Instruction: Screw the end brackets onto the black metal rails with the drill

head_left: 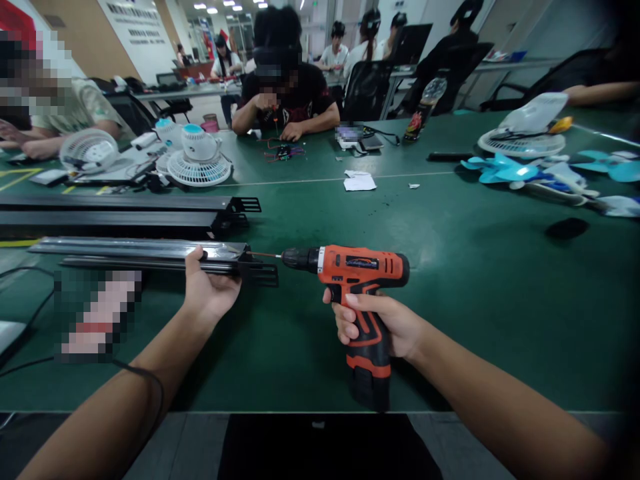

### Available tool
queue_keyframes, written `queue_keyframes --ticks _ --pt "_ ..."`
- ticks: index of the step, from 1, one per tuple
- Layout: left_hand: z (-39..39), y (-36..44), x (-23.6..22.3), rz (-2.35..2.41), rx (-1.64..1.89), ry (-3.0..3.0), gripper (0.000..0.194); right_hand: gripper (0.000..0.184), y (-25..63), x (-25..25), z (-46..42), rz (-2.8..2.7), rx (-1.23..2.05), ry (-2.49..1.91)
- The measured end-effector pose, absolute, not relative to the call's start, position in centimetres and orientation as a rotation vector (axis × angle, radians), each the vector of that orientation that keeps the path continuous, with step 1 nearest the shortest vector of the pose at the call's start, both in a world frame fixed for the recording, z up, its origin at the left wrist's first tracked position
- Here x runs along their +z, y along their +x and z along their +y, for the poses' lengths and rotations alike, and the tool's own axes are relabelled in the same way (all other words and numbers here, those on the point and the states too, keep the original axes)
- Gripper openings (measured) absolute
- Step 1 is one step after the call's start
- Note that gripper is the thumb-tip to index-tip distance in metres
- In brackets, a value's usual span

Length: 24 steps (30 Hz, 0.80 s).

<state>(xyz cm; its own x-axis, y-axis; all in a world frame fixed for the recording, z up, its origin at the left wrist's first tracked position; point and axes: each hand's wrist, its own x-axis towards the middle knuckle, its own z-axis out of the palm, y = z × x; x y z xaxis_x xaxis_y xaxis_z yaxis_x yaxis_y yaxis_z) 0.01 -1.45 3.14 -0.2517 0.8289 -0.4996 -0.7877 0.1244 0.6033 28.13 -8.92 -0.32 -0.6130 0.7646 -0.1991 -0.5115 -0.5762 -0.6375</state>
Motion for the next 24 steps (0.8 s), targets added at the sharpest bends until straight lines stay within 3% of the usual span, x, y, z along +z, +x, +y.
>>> queue_keyframes --ticks 16,24 --pt "-1.40 -0.13 3.02 0.998 1.529 0.059 0.034 0.048 28.23 -0.09 -9.38 -0.734 2.182 -0.614" --pt "-1.22 -0.51 2.48 0.978 1.528 0.078 0.030 0.036 28.09 0.16 -9.31 -0.753 2.152 -0.651"
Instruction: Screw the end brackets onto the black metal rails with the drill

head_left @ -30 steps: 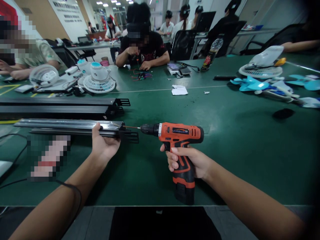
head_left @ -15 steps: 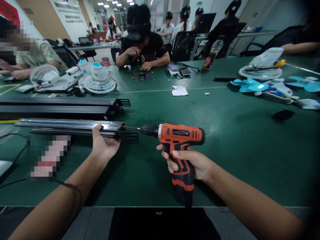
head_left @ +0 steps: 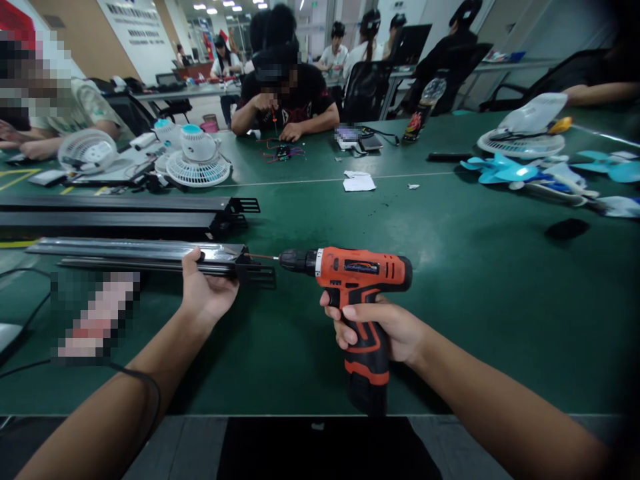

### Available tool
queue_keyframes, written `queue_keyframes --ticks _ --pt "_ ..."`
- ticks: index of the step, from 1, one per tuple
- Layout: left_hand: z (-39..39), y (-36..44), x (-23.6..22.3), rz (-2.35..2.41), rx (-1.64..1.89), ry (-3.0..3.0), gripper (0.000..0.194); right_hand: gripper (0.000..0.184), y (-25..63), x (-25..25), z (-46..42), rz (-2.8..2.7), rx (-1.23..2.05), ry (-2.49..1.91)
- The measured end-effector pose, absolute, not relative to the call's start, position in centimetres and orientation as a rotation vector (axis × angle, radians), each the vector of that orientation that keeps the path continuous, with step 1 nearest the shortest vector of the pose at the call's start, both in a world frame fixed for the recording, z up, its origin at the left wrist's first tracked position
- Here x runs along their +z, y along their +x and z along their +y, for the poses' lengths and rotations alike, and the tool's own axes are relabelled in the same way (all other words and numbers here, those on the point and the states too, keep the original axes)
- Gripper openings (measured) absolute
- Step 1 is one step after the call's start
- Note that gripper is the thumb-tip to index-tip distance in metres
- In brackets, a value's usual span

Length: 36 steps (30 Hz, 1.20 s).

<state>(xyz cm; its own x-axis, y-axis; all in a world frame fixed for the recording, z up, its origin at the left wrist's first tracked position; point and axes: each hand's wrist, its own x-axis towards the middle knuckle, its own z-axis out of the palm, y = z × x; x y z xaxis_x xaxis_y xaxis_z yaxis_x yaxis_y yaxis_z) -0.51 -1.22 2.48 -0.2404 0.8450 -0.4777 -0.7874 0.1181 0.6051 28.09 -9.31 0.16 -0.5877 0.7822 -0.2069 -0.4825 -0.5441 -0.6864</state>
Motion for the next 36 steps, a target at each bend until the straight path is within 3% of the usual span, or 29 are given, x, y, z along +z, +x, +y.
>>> queue_keyframes --ticks 9,24,36 --pt "-1.12 -0.79 2.27 0.910 1.521 0.066 0.032 0.030 28.11 -0.06 -9.29 -0.703 2.186 -0.631" --pt "-1.13 -0.85 2.06 0.906 1.558 0.108 0.043 0.037 28.35 -0.37 -8.89 -0.613 2.265 -0.533" --pt "-1.28 -0.33 3.00 1.015 1.527 0.063 0.024 0.038 28.42 -0.17 -8.98 -0.617 2.258 -0.505"
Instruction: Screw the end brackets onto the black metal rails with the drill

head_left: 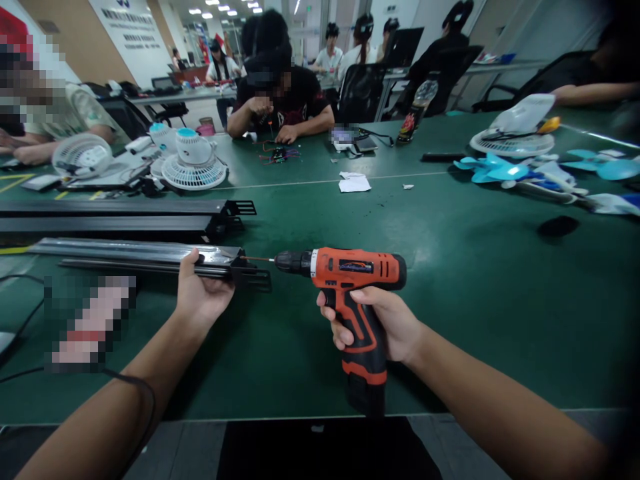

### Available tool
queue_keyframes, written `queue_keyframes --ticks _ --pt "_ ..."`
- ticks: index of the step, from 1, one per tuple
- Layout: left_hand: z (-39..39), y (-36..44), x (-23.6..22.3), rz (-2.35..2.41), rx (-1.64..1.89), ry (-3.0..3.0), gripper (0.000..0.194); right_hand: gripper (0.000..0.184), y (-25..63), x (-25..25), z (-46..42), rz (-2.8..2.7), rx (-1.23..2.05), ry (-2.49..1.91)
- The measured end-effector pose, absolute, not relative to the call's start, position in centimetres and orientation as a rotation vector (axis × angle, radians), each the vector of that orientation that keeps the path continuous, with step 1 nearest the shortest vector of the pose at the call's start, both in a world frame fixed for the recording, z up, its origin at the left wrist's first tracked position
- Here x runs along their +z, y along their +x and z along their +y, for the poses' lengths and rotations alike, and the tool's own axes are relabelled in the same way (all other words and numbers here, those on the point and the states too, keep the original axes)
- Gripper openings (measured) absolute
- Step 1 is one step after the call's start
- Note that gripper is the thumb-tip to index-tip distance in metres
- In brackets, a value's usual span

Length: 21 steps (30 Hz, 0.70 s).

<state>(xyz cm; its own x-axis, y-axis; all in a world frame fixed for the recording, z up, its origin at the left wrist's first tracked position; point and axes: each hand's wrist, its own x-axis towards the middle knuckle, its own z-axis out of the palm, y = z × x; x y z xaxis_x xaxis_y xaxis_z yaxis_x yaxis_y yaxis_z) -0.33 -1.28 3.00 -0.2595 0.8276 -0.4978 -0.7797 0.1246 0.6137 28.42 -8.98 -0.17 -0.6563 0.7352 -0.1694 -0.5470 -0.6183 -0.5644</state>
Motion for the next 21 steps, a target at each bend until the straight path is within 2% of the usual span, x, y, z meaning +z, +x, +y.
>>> queue_keyframes --ticks 5,21 --pt "-1.27 -0.34 2.96 0.999 1.519 0.032 0.021 0.030 28.08 -0.36 -9.10 -0.645 2.194 -0.661" --pt "-1.39 -0.40 2.85 0.948 1.506 0.021 0.025 0.026 27.90 -0.21 -9.15 -0.659 2.152 -0.750"
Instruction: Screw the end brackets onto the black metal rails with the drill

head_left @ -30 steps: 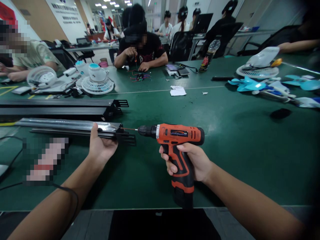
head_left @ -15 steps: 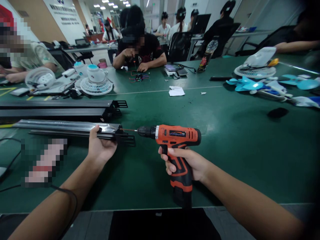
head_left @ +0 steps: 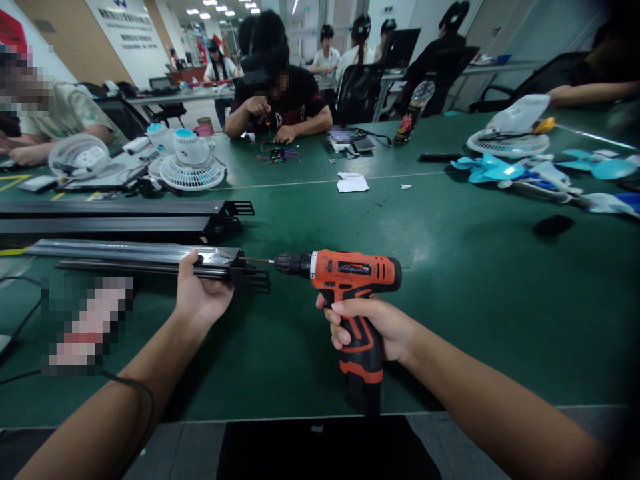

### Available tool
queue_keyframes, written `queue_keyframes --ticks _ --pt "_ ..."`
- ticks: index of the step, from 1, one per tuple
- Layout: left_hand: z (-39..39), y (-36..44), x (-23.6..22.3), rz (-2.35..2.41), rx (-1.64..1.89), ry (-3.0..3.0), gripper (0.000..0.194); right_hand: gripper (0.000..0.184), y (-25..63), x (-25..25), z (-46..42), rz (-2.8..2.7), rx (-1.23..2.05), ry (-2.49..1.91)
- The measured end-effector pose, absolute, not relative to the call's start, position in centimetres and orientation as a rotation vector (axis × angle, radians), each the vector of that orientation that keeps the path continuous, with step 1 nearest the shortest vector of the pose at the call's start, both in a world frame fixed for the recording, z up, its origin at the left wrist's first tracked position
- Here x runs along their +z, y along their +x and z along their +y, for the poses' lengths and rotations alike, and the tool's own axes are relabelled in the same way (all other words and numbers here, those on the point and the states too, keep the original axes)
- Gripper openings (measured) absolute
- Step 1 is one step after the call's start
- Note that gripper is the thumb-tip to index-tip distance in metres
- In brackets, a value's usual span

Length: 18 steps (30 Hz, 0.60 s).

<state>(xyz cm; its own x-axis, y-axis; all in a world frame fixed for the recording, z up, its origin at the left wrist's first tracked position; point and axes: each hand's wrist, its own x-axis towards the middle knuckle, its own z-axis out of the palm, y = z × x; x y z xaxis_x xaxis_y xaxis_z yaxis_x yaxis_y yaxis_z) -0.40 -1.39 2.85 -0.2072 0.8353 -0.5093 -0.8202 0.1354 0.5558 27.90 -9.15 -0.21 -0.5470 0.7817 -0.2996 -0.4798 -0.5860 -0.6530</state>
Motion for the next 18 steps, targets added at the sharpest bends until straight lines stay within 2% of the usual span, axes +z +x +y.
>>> queue_keyframes --ticks 18 --pt "-1.32 -0.16 3.09 1.022 1.516 0.092 0.024 0.026 27.84 0.03 -9.14 -0.663 2.153 -0.775"
